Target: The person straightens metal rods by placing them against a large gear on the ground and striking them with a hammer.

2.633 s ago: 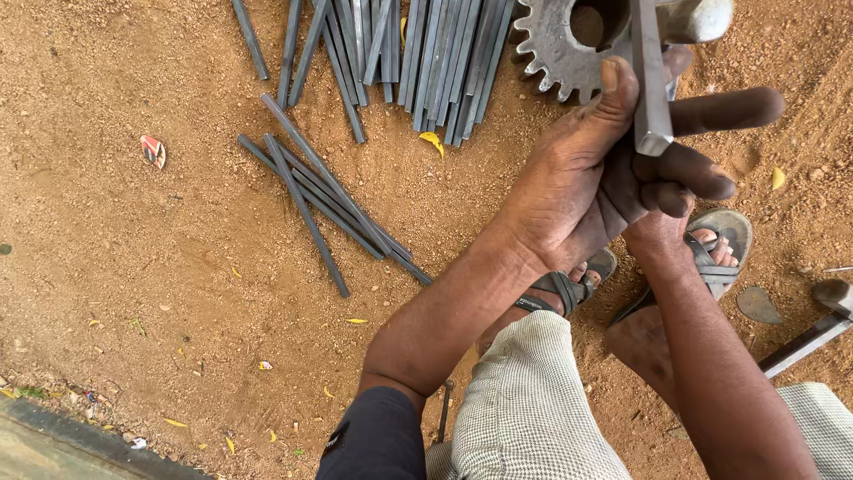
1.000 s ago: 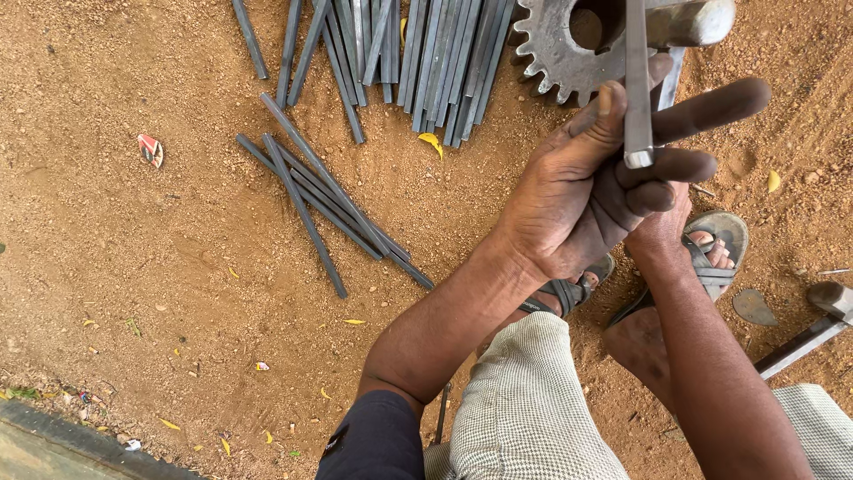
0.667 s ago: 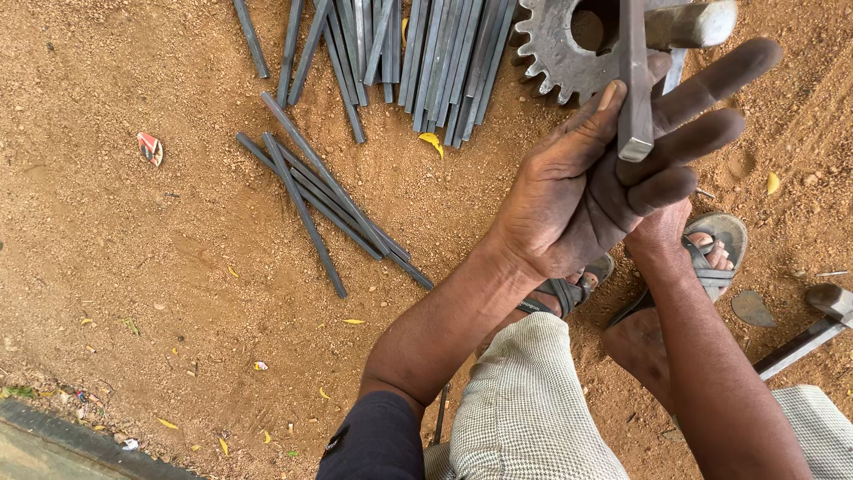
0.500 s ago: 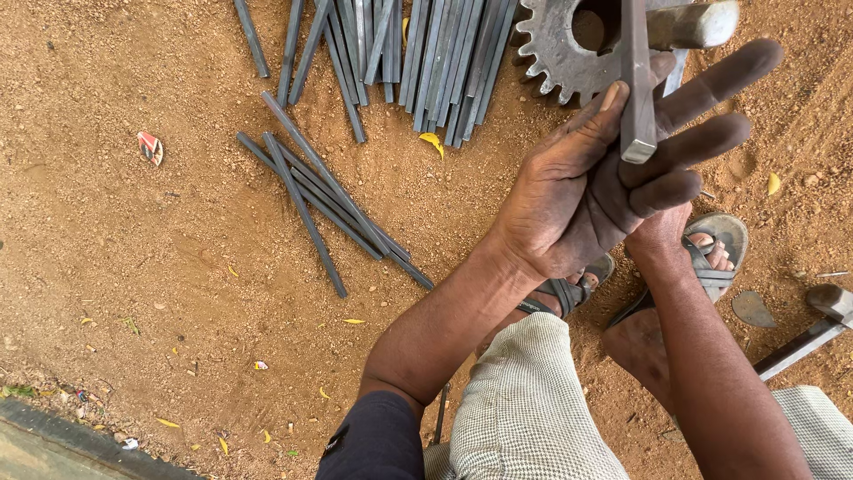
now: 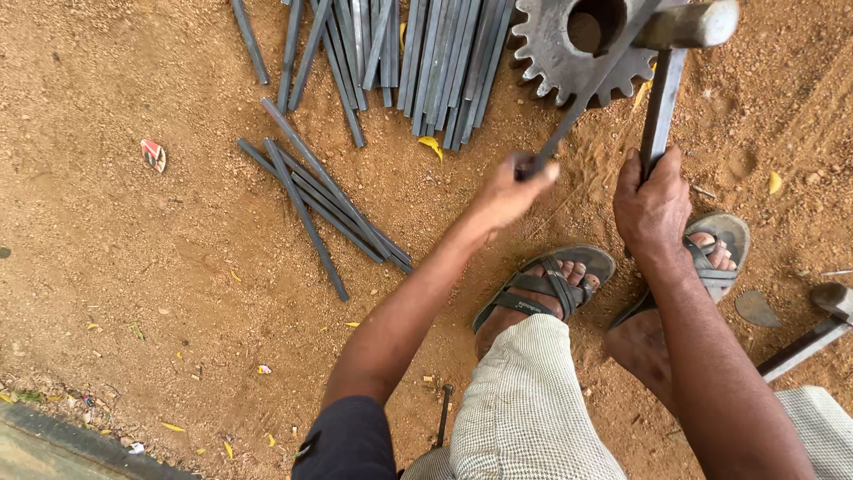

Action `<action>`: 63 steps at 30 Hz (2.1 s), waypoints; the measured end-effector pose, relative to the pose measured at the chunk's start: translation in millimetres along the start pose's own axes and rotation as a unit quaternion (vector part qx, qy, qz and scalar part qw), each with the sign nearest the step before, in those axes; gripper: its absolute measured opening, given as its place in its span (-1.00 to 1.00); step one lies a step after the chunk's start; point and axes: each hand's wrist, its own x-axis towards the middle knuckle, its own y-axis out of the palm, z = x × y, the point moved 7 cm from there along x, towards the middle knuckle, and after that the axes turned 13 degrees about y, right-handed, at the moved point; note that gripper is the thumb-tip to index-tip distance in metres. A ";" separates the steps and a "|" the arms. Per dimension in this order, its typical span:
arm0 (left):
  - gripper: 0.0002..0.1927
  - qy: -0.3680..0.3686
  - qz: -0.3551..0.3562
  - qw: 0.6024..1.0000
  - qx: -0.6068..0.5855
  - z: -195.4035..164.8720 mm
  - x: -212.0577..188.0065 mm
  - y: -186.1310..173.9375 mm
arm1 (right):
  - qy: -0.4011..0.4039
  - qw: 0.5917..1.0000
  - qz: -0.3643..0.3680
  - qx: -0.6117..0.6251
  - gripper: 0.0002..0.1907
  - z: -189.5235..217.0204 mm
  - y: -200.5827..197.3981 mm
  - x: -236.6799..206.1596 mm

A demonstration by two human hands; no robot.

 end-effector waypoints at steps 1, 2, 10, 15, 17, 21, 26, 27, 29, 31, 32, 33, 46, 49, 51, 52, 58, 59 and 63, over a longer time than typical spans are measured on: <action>-0.42 0.017 0.000 1.000 -0.020 6.3 9.5 3.0 | 0.013 1.000 0.011 0.010 -0.71 -1.4 1.6 0.3; -0.35 0.036 -0.002 0.999 -0.040 8.9 21.0 7.7 | 0.024 0.999 0.021 0.020 -0.71 -2.5 3.1 0.7; -0.07 0.098 -0.071 0.932 -0.342 -38.4 28.6 11.1 | -0.025 1.000 -0.011 -0.011 -0.68 -3.5 -1.7 0.8; -0.31 0.253 -0.146 0.816 -0.499 -134.1 -11.9 -77.5 | 0.019 0.999 0.020 0.015 -0.73 -6.7 1.6 5.3; -0.37 0.275 -0.141 0.776 -0.550 -166.9 -19.6 -103.6 | 0.012 0.999 0.020 0.025 -0.73 -3.2 1.4 5.3; -0.57 0.165 -0.077 0.791 -0.584 -180.5 -21.6 -96.0 | 0.036 0.998 0.035 0.035 -0.72 -5.0 3.3 3.0; -0.72 0.019 -0.058 0.881 -0.468 -122.0 -9.9 6.3 | 0.017 1.000 0.009 0.004 -0.70 -5.4 -0.3 2.8; -0.72 0.029 -0.036 0.884 -0.465 -112.1 -11.7 15.4 | 0.033 0.999 0.022 0.010 -0.70 -7.8 1.0 5.1; -0.71 0.040 0.010 0.873 -0.486 -101.5 -12.7 32.2 | 0.008 1.000 -0.006 -0.023 -0.67 -6.4 -2.4 6.0; -0.70 0.052 0.050 0.847 -0.526 -104.7 -15.6 36.7 | 0.016 0.999 -0.007 -0.032 -0.66 -10.4 -2.7 6.7; -0.69 0.041 0.046 0.843 -0.534 -106.8 -16.8 31.3 | 0.028 0.999 0.005 -0.018 -0.67 -12.5 -0.2 8.5; -0.67 0.029 0.042 0.838 -0.544 -112.1 -18.3 26.5 | 0.040 0.999 0.017 -0.008 -0.68 -15.2 1.9 10.0; -0.46 0.193 0.184 0.701 -0.661 -211.1 -65.5 0.3 | 0.008 1.000 0.010 0.010 -0.51 2.0 -8.9 -1.0; -0.47 0.201 0.177 0.699 -0.663 -207.5 -66.3 0.1 | 0.019 0.999 0.023 0.024 -0.50 13.2 -15.1 -6.7; -0.48 0.184 0.161 0.707 -0.664 -203.0 -64.9 0.9 | 0.026 0.998 0.040 0.042 -0.53 17.2 -16.9 -10.0; -0.49 0.169 0.147 0.714 -0.664 -200.6 -63.7 2.0 | 0.033 0.998 0.040 0.040 -0.53 17.6 -17.3 -10.7; -0.50 0.178 0.137 0.714 -0.663 -206.8 -66.3 1.3 | 0.020 0.999 0.040 -0.003 -0.59 7.8 -8.6 -2.5; -0.50 0.163 0.138 0.718 -0.662 -203.5 -68.0 1.4 | -0.005 0.998 0.047 -0.029 -0.64 6.9 -5.5 -0.6; -0.46 0.063 0.109 0.803 -0.583 -157.5 -70.1 10.2 | 0.031 0.998 0.045 0.024 -0.66 -9.2 1.1 7.9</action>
